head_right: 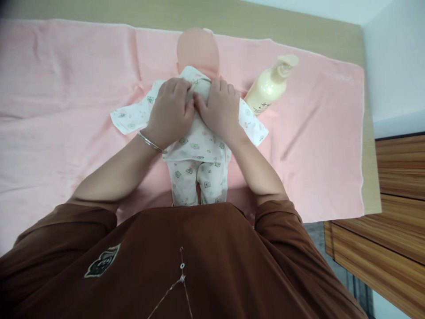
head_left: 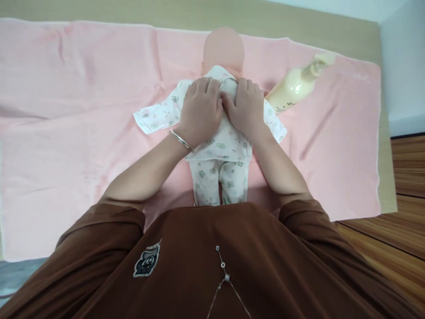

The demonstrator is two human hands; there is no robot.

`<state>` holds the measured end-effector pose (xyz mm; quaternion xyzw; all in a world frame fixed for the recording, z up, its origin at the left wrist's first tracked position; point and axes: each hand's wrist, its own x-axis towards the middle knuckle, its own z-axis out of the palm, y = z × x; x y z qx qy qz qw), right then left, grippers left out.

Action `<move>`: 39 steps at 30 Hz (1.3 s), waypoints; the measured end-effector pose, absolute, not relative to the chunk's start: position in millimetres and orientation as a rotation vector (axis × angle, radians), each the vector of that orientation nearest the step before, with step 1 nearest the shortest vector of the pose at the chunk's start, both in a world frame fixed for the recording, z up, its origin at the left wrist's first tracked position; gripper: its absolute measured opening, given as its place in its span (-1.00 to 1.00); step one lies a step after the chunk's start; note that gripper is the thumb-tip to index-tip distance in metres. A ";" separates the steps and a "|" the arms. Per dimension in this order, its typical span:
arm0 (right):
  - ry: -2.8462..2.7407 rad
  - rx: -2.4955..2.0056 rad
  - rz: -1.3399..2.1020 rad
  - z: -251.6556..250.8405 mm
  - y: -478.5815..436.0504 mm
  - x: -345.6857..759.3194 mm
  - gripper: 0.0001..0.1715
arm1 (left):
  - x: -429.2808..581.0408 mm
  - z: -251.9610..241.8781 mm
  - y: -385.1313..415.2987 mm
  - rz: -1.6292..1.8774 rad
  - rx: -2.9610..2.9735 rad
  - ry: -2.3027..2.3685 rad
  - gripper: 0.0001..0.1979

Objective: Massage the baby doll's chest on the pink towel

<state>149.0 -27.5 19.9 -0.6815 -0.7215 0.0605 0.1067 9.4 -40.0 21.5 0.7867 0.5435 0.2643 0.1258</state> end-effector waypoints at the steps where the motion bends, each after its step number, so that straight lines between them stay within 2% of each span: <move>1: -2.147 -2.000 0.150 23.1 -30.5 147.3 -0.43 | 9.7 24.1 -42.3 0.754 2.307 1.559 -0.77; 4: -2.208 -1.947 0.095 33.1 -44.5 138.6 -0.45 | 6.9 21.4 -38.3 0.787 2.317 1.560 -0.68; 9: -2.340 -1.796 0.080 43.1 -75.9 118.0 -0.35 | -2.9 -0.5 -11.9 0.858 2.163 1.711 -0.82; 12: -2.359 -1.753 0.071 42.4 -78.4 115.3 -0.38 | -2.7 -3.0 -8.0 0.805 2.114 1.734 -0.78; 16: -2.253 -1.825 0.190 34.2 -50.4 132.2 -0.42 | 4.2 10.1 -26.4 0.765 2.266 1.677 -0.70; 20: -2.100 -1.841 0.374 27.8 -24.6 149.8 -0.35 | 8.5 25.7 -47.1 0.733 2.395 1.533 -0.65; 24: -2.079 -1.875 0.386 30.8 -35.6 144.6 -0.29 | 4.1 20.7 -35.7 0.768 2.356 1.490 -0.71; 28: -2.094 -1.788 0.425 36.8 -56.5 132.4 -0.31 | 0.0 -3.0 -6.9 0.659 2.270 1.674 -0.76; 31: -2.193 -1.790 0.298 39.8 -55.9 133.6 -0.34 | 3.5 -7.9 -6.8 0.699 2.260 1.777 -0.80; 35: -2.255 -1.883 0.163 38.3 -35.7 147.0 -0.48 | 10.1 12.2 -34.3 0.663 2.391 1.649 -0.61; 39: -2.244 -1.940 0.115 33.9 -22.0 155.5 -0.47 | 9.3 26.2 -46.3 0.659 2.399 1.517 -0.59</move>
